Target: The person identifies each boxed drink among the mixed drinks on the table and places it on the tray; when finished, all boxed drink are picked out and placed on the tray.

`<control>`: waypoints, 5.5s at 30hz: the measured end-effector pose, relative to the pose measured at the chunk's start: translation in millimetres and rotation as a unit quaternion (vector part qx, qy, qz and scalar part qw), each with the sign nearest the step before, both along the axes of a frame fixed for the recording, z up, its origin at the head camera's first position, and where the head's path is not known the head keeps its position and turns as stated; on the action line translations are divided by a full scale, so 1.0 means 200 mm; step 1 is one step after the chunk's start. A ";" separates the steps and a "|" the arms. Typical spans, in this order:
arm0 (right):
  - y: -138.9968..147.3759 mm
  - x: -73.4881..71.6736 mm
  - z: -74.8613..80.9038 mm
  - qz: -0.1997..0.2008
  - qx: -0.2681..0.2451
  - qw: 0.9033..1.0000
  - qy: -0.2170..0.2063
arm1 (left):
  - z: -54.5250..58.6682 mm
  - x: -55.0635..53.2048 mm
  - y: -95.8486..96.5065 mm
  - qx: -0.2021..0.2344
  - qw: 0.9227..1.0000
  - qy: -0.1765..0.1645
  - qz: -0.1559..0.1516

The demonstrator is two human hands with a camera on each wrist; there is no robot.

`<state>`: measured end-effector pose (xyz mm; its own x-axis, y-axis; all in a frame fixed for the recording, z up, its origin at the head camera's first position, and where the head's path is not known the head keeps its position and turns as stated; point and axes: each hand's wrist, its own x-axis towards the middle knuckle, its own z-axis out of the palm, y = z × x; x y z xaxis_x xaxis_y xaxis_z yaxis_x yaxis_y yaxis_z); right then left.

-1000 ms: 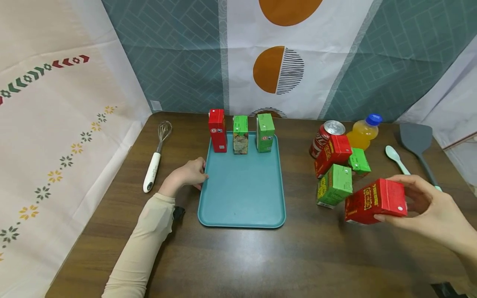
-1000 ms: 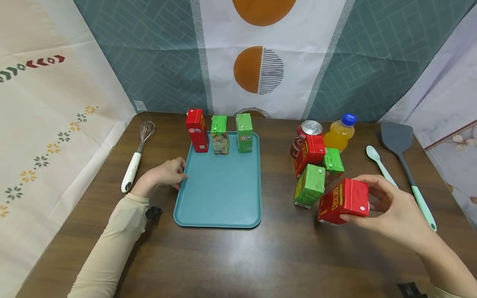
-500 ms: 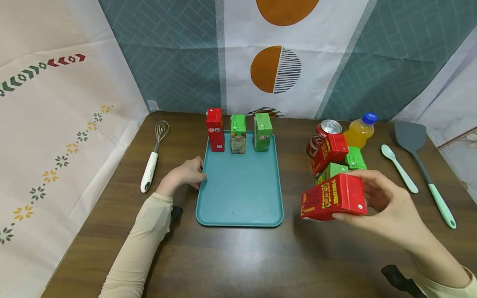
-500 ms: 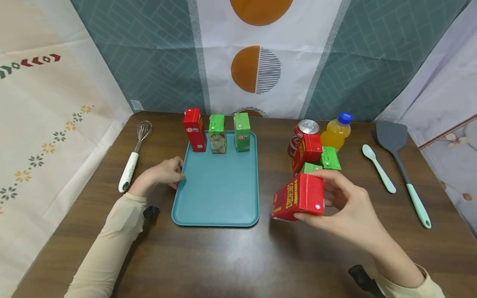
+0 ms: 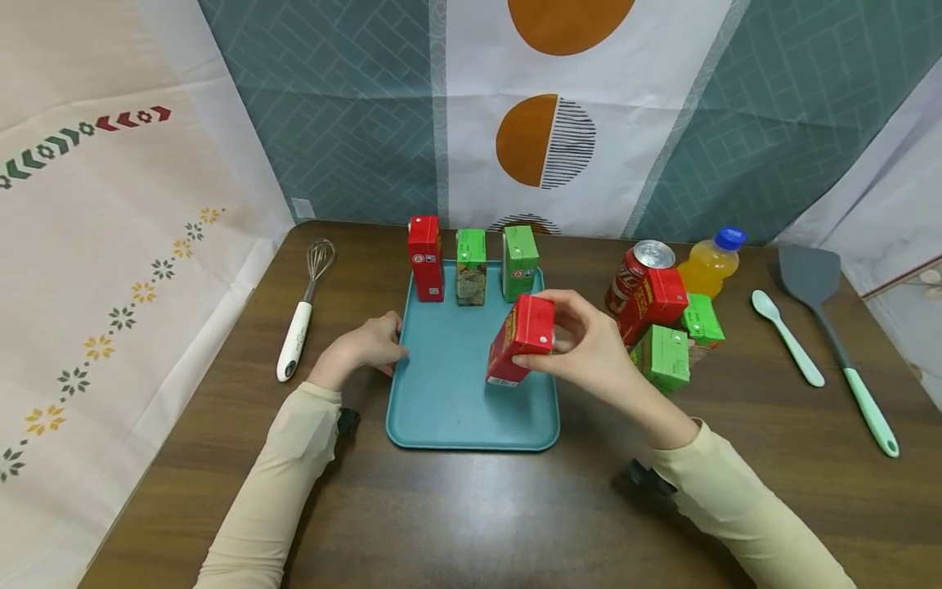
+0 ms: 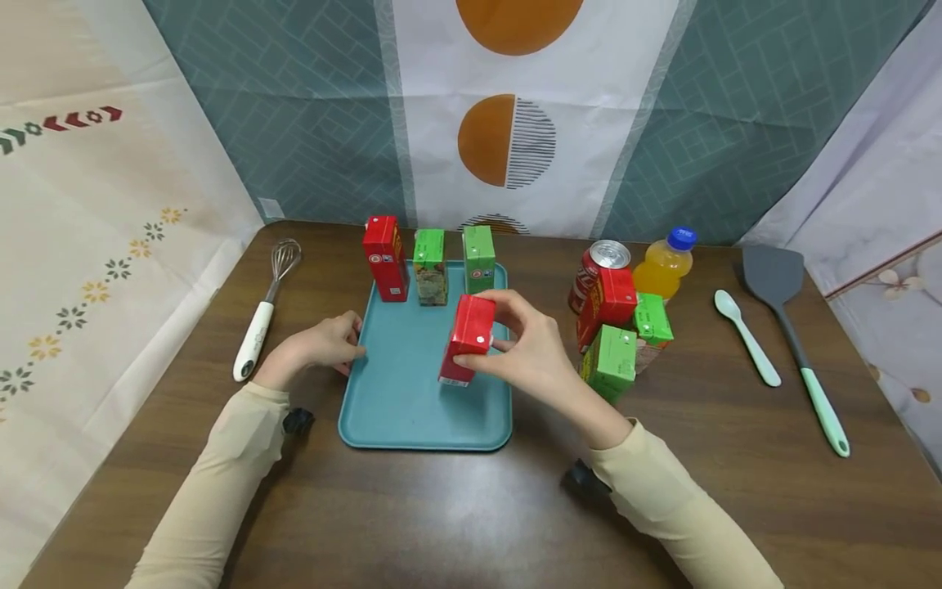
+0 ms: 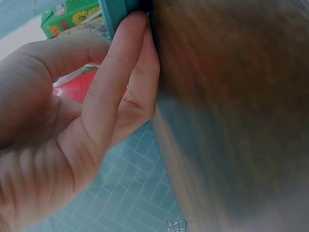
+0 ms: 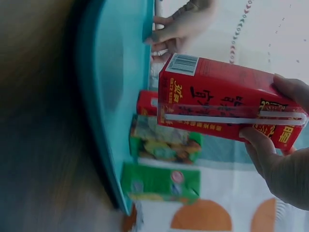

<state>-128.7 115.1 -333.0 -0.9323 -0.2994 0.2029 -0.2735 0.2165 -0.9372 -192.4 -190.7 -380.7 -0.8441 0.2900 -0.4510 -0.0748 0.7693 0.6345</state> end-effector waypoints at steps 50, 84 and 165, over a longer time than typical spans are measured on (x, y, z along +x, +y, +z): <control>-0.33 -0.24 0.01 0.063 0.122 0.991 0.005 | -0.01 -0.02 0.01 0.007 1.000 -0.013 -0.008; 0.69 0.13 -0.06 -0.084 0.344 0.919 0.172 | 0.00 -0.02 0.01 -0.007 1.000 -0.017 -0.005; -0.30 -0.39 -0.06 0.041 0.288 0.955 0.048 | -0.02 0.00 0.02 -0.012 1.000 -0.002 -0.012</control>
<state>-207.2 55.5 -344.0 -0.8865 -0.4579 0.0662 -0.3904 0.6635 -0.6383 -192.8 -186.6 -385.0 -0.8351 0.2989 -0.4617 -0.0585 0.7864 0.6150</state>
